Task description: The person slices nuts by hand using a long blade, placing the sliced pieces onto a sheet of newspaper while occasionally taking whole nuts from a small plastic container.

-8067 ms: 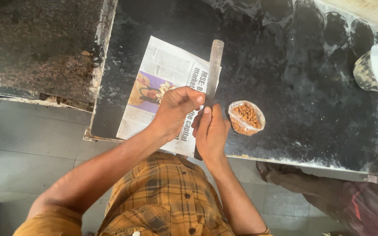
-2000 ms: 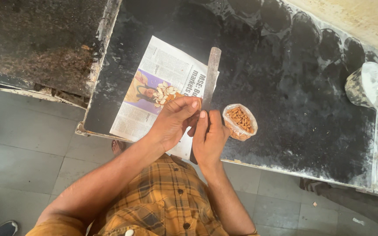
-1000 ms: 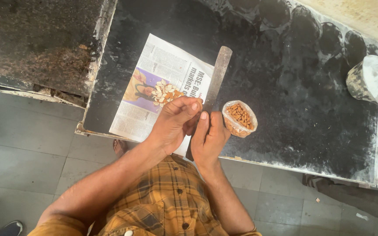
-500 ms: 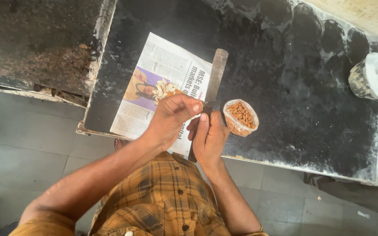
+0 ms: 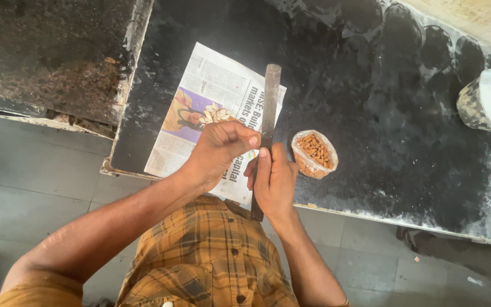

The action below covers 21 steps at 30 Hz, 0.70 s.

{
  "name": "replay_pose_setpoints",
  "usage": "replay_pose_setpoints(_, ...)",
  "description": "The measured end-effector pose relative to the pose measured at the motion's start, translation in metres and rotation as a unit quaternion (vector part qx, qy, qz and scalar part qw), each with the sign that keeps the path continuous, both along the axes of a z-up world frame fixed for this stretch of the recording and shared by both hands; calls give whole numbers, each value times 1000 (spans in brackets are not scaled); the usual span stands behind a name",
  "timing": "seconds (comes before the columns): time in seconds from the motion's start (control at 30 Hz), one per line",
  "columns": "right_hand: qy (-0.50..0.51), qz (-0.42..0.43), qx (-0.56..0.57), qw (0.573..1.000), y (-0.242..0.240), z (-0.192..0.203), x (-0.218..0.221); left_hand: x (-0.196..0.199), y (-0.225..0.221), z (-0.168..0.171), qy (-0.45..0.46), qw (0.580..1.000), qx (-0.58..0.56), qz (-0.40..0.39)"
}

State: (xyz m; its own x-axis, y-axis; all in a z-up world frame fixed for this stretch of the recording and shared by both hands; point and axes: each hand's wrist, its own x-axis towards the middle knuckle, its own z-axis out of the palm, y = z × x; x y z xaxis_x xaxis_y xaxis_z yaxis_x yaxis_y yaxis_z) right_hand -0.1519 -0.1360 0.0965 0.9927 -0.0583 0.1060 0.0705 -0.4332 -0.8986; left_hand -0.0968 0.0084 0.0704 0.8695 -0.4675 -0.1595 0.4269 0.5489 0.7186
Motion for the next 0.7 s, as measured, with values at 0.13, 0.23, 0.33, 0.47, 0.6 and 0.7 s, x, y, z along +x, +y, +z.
replay_pose_setpoints(0.13,22,-13,12,1000,1,-2,-3,-4,-7,-6,5,1000,-5,8)
replay_pose_setpoints(0.23,-23,-58,22,998,11,-9,-2,-10,-22,-6,36,997,-1,67)
replay_pose_setpoints(0.33,-65,-95,-19,993,19,-14,4,-18,-34,-2,54,989,25,133)
replay_pose_setpoints(0.47,-75,-73,-14,994,12,-14,5,-14,-30,-1,36,993,20,110)
replay_pose_setpoints(0.6,-71,-52,0,996,7,-11,8,-7,-24,5,5,995,35,96)
replay_pose_setpoints(0.7,-68,-49,4,996,5,-16,5,-8,-23,6,1,995,35,91)
